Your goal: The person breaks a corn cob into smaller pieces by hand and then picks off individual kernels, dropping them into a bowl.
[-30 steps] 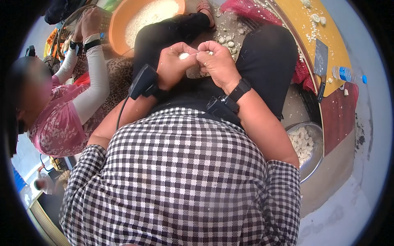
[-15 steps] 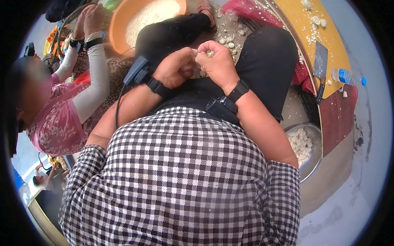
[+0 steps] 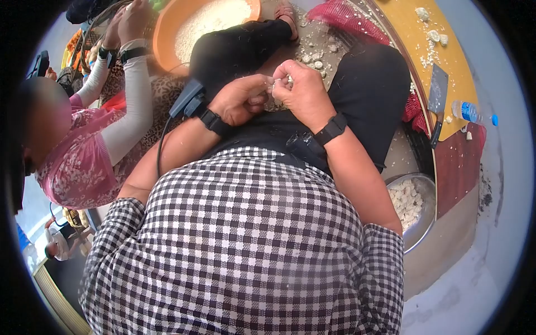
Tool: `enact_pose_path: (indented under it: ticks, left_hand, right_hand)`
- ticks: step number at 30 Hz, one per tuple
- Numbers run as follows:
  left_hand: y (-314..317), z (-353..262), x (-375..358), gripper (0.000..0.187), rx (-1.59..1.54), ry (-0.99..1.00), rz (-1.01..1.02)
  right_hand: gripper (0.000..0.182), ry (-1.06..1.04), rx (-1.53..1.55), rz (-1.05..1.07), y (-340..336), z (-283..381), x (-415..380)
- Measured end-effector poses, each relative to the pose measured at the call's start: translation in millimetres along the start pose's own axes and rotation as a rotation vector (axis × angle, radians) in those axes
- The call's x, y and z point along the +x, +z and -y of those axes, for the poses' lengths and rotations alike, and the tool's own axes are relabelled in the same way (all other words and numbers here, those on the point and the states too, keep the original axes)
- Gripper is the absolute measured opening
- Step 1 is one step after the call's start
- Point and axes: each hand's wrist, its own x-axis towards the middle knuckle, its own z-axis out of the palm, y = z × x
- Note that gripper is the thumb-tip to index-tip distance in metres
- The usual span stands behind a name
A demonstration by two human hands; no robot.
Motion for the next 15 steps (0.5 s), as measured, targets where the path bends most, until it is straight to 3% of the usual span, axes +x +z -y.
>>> enact_pose_path:
  ticks: [7, 15]
  left_hand:
    - [9.0, -0.3, -3.7, 0.009, 0.132, 0.081, -0.025]
    - [3.4, -3.5, -4.2, 0.008, 0.295, 0.125, 0.059]
  right_hand:
    - [0.010, -0.083, -0.140, 0.079, -7.0, 2.1, 2.5]
    - [0.008, 0.045, -0.005, 0.163, -8.1, -5.9, 1.8]
